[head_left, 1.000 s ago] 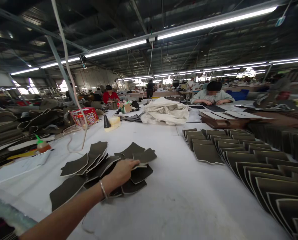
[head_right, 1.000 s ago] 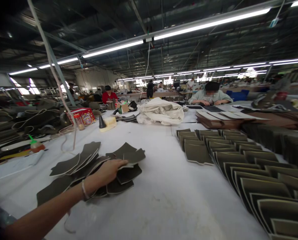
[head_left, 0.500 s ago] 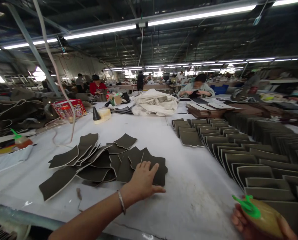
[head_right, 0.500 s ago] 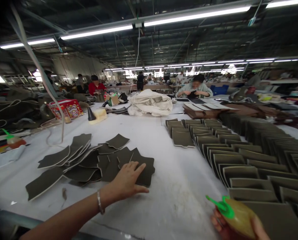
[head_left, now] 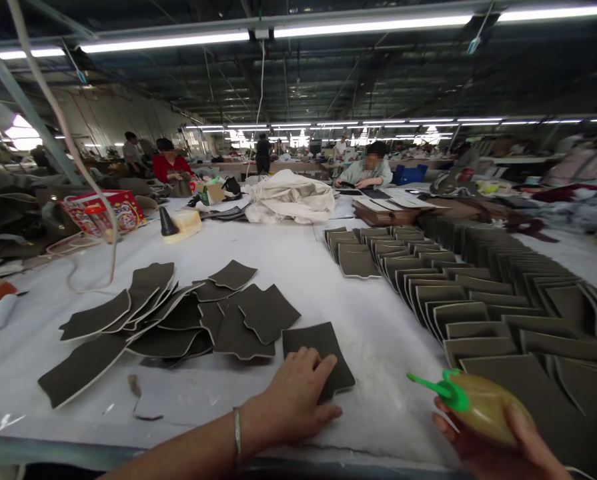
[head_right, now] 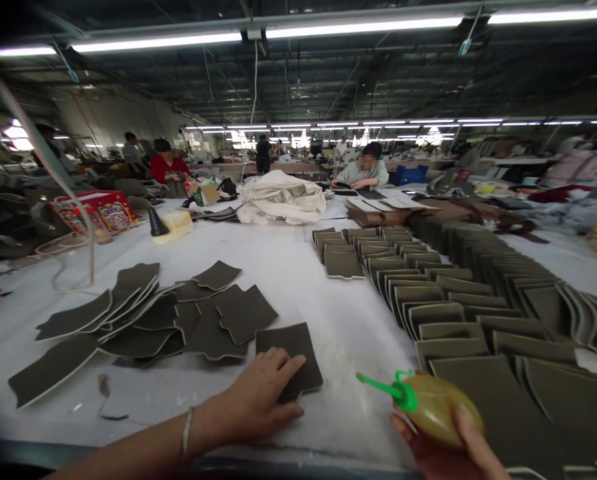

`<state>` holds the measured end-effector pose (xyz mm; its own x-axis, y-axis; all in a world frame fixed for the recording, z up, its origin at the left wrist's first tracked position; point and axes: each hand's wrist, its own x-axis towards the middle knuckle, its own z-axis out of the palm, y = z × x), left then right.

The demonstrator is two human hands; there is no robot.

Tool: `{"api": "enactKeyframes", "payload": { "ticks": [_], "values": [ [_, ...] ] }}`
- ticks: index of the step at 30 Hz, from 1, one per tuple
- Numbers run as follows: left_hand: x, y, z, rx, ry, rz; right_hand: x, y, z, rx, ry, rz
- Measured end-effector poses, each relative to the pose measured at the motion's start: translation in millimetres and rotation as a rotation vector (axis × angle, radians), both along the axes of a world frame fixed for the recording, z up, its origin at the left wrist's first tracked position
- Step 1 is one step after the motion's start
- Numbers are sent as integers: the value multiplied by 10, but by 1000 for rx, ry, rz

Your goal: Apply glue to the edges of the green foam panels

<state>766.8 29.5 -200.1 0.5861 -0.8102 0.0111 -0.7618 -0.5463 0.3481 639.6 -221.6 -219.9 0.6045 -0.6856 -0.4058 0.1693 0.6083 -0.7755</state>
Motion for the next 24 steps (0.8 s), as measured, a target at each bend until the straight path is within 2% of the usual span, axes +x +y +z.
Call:
{"api": "enactKeyframes", "payload": {
  "ticks": [2, 5, 8, 11, 13, 16, 18, 21, 24],
  "values": [
    [-45, -30, -57, 33, -41, 51, 14, 80, 110, -27, -51, 32],
    [-23, -23, -74, 102, -69, 4, -15, 96, 146, -115, -111, 99],
    [114, 101, 14, 105, -20, -170, -75, 40, 118, -175, -112, 106],
    [265, 235, 128, 96, -9, -321, -111, 4, 87, -163, -97, 89],
    [297, 250, 164, 126, -52, -279, -110, 16, 62, -150, -94, 93],
    [203, 156, 119, 125, -100, -65, -87, 57, 20, -157, -100, 109],
    [102, 77, 55, 100, -95, 25, -72, 72, 5, -177, -105, 114],
    [42, 41, 4, 116, -98, -9, -76, 53, 15, -224, -107, 122],
    [127, 98, 36, 157, -130, -99, -112, 7, 23, -266, -92, 113]
  ]
}}
